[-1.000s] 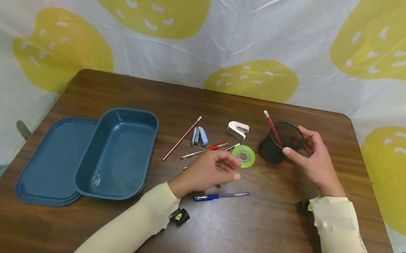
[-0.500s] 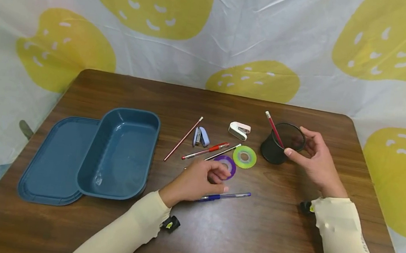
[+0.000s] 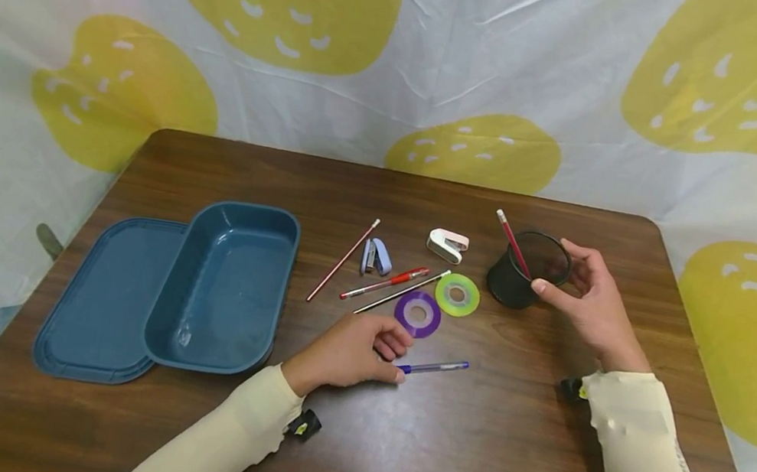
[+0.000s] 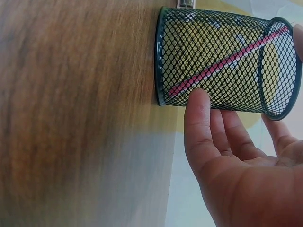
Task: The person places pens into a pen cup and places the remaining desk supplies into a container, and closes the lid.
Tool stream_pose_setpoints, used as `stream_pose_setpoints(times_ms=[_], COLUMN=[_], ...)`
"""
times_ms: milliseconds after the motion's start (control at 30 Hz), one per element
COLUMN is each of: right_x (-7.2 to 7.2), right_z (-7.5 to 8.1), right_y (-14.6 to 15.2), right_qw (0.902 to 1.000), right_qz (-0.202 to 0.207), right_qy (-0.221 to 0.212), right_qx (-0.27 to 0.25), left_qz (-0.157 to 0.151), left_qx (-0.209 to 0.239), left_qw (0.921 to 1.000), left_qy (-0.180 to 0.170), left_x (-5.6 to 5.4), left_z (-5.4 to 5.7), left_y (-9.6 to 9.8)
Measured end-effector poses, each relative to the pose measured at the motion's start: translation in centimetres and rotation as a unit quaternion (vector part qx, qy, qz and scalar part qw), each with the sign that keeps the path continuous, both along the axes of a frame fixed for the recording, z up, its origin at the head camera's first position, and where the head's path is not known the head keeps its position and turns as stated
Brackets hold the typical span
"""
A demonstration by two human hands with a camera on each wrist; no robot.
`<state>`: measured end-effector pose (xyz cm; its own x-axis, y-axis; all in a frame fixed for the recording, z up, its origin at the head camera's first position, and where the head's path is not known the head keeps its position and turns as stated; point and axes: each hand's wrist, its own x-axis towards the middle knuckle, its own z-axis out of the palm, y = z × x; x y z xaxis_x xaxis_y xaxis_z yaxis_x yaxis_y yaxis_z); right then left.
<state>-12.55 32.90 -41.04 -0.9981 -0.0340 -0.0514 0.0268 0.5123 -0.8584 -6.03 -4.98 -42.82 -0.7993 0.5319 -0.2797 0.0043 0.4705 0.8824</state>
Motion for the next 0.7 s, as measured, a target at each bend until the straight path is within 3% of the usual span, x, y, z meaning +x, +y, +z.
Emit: stream_pose_setpoints(times_ms=[333, 700], right_x=[0.15, 0.07], right_z=[0.30, 0.18], right_y=[-0.18, 0.03], right_qw=[0.9999, 0.9999], right_qz=[0.006, 0.006], right_qy=[-0.004, -0.008], right_qx=[-0.008, -0.006], left_qz=[-0.034, -0.030], left_qx=[-0.041, -0.031], left_qw=[0.9982, 0.9986], left_qy=[0.027, 0.030], left_x=[0.27, 0.10], left_z=[-0.27, -0.59], left_y=[-0.14, -0.29])
